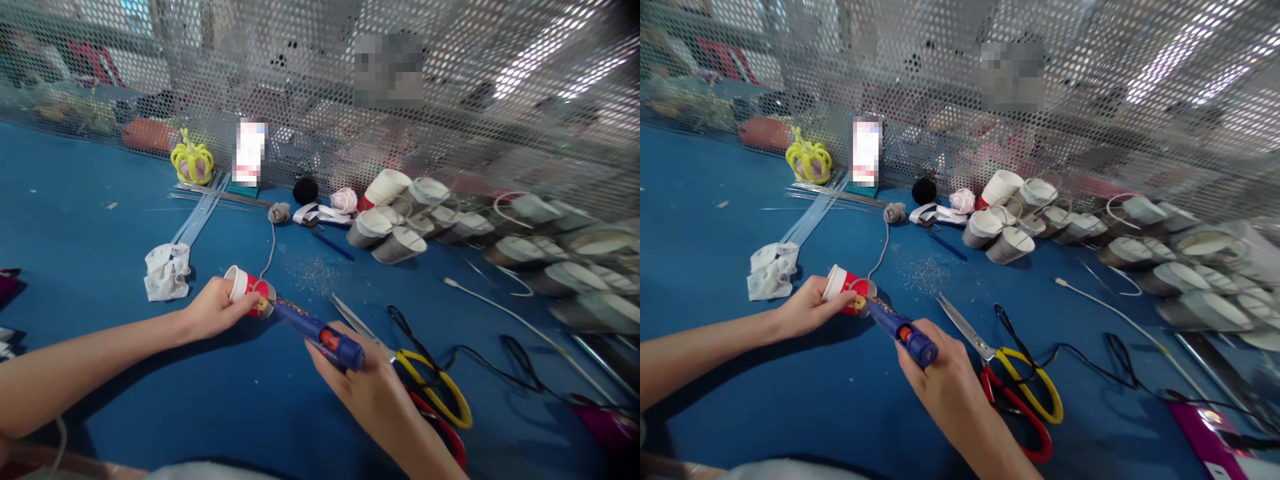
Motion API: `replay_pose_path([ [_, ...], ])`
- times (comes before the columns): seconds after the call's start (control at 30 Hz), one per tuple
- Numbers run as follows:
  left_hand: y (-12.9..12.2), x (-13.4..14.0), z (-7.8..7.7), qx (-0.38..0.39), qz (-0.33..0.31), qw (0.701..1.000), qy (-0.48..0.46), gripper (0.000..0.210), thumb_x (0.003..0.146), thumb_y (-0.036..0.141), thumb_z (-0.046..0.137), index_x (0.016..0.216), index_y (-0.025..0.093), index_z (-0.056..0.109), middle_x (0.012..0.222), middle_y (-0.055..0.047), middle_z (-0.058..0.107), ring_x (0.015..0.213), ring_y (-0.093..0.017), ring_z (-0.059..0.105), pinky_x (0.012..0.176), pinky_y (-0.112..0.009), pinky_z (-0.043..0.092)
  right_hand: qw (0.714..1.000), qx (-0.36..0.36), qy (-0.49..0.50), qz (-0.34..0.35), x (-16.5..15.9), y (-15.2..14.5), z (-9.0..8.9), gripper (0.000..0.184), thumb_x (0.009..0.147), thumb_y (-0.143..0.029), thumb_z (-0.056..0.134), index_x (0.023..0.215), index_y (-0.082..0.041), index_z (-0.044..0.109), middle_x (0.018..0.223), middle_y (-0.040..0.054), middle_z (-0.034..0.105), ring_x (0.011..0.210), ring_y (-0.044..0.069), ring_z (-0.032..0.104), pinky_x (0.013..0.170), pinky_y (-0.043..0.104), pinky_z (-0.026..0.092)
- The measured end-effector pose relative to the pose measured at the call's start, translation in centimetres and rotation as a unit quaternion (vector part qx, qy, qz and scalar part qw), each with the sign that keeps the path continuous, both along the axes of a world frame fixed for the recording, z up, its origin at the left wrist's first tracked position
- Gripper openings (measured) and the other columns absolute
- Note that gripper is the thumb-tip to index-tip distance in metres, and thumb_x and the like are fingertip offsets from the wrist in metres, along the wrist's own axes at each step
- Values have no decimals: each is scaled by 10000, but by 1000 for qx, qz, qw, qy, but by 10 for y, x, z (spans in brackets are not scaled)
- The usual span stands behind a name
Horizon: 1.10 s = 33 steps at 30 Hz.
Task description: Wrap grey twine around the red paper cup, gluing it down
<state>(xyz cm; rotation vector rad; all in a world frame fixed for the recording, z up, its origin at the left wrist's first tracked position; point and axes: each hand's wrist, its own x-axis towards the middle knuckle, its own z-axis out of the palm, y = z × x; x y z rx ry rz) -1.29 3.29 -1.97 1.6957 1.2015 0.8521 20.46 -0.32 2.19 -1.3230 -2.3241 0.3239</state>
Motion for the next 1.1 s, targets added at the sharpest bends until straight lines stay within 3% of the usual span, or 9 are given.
replay_pose_path([
  [0.4, -2, 0, 3, 123, -51, 989, 69, 288, 816, 255, 396, 616, 130, 560, 502, 25, 468, 443, -74, 392, 458, -187, 326, 999, 35, 11, 1, 0, 7, -4, 91, 755, -179, 488, 677, -196, 445, 561, -29, 493, 470, 99, 486, 473, 206, 394],
  [0.73, -2, -1, 1, 139, -57, 986, 73, 277, 818, 232, 401, 599, 126, 533, 502, 38, 435, 435, -63, 351, 440, -181, 290, 1000, -2, 14, -6, 0, 6, -2, 102, 760, -186, 475, 659, -195, 465, 544, -24, 494, 453, 99, 473, 463, 206, 392],
  [1.1, -1, -2, -2, 133, -49, 988, 58, 259, 813, 216, 413, 609, 112, 533, 497, 46, 399, 445, -58, 334, 435, -170, 285, 1000, 11, 11, 3, 2, 4, -4, 115, 755, -196, 500, 660, -198, 435, 553, -34, 482, 460, 94, 466, 468, 203, 376],
])
